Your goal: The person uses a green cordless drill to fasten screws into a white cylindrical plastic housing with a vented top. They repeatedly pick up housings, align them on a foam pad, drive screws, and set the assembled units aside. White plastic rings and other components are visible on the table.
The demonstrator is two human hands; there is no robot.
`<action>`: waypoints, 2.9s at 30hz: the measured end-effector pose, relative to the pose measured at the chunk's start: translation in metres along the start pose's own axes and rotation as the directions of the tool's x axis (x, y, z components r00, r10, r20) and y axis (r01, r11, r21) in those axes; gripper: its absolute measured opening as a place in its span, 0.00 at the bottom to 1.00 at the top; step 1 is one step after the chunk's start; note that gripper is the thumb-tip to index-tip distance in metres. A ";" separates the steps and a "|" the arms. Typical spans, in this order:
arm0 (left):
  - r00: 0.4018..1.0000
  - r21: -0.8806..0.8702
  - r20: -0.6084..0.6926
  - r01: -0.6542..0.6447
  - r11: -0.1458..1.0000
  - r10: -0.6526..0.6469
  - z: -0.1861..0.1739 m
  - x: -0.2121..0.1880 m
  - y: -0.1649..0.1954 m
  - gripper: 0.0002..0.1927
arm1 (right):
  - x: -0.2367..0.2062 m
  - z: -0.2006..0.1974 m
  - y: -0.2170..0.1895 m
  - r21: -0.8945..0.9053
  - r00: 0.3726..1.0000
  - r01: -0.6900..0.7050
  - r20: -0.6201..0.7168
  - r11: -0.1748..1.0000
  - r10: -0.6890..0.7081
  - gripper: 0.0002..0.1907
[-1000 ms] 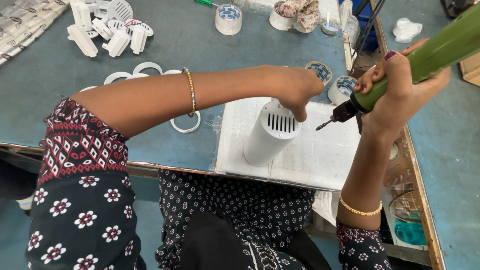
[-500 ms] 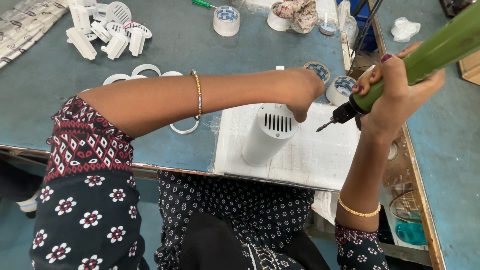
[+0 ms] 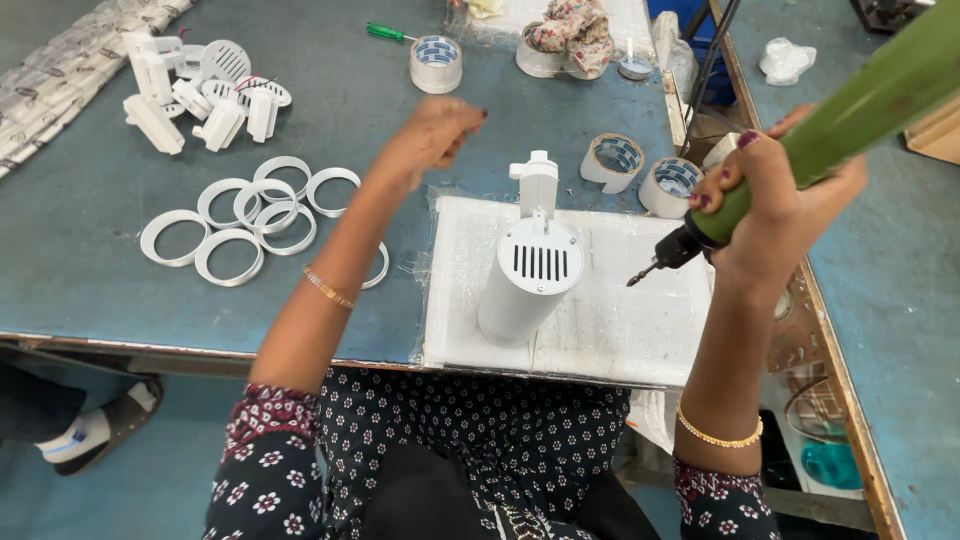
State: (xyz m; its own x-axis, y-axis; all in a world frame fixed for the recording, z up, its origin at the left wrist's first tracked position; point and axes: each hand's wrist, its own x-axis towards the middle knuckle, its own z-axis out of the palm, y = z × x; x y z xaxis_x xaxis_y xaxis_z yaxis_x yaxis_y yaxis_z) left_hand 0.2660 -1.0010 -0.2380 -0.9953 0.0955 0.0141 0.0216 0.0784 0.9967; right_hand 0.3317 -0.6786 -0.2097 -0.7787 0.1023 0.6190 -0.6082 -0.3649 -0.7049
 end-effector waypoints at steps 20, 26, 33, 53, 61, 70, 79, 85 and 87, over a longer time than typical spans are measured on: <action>0.911 -0.397 0.192 -0.268 0.877 0.366 0.084 0.032 -0.007 0.42 | -0.006 0.040 -0.059 0.065 0.994 0.104 0.008 0.992 -0.105 0.08; 0.789 -0.537 0.469 -0.103 0.838 0.398 0.082 0.013 -0.010 0.42 | -0.007 0.089 -0.051 0.078 0.982 0.174 0.063 0.982 -0.179 0.09; 0.813 -0.580 0.438 -0.071 0.811 0.384 0.080 0.022 -0.031 0.40 | -0.020 0.108 -0.055 0.000 0.984 0.105 0.144 0.995 -0.104 0.06; 0.862 -0.632 0.342 -0.082 0.770 0.373 0.087 0.019 -0.031 0.40 | -0.034 0.110 -0.047 -0.099 0.973 0.171 0.171 0.980 -0.152 0.08; 0.877 -0.693 0.366 0.033 0.720 0.312 0.091 0.012 -0.030 0.40 | -0.009 0.083 -0.029 -0.012 0.975 0.158 0.159 0.987 -0.155 0.06; 0.879 -0.683 0.382 0.060 0.728 0.286 0.094 0.001 -0.024 0.39 | 0.007 0.057 -0.007 0.013 0.983 0.175 0.053 0.984 -0.176 0.10; 0.883 -0.682 0.363 0.032 0.731 0.299 0.093 0.003 -0.025 0.39 | 0.015 0.055 0.005 -0.017 0.971 0.213 0.117 0.977 -0.210 0.08; 0.874 -0.666 0.368 0.010 0.746 0.317 0.092 0.003 -0.027 0.39 | 0.017 0.059 0.005 -0.025 0.979 0.183 0.099 0.983 -0.180 0.07; 0.880 -0.659 0.364 0.011 0.752 0.306 0.091 0.003 -0.027 0.39 | 0.017 0.059 0.005 0.010 0.978 0.180 0.105 0.984 -0.180 0.08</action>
State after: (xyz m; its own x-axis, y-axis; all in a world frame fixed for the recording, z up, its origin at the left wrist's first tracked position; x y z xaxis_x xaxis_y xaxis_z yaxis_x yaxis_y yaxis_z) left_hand 0.2710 -0.9128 -0.2719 -0.8348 0.4688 0.2886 -0.0563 -0.5941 0.8024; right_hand 0.3247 -0.7332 -0.1820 -0.6361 0.0680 0.7686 -0.7368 -0.3495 -0.5788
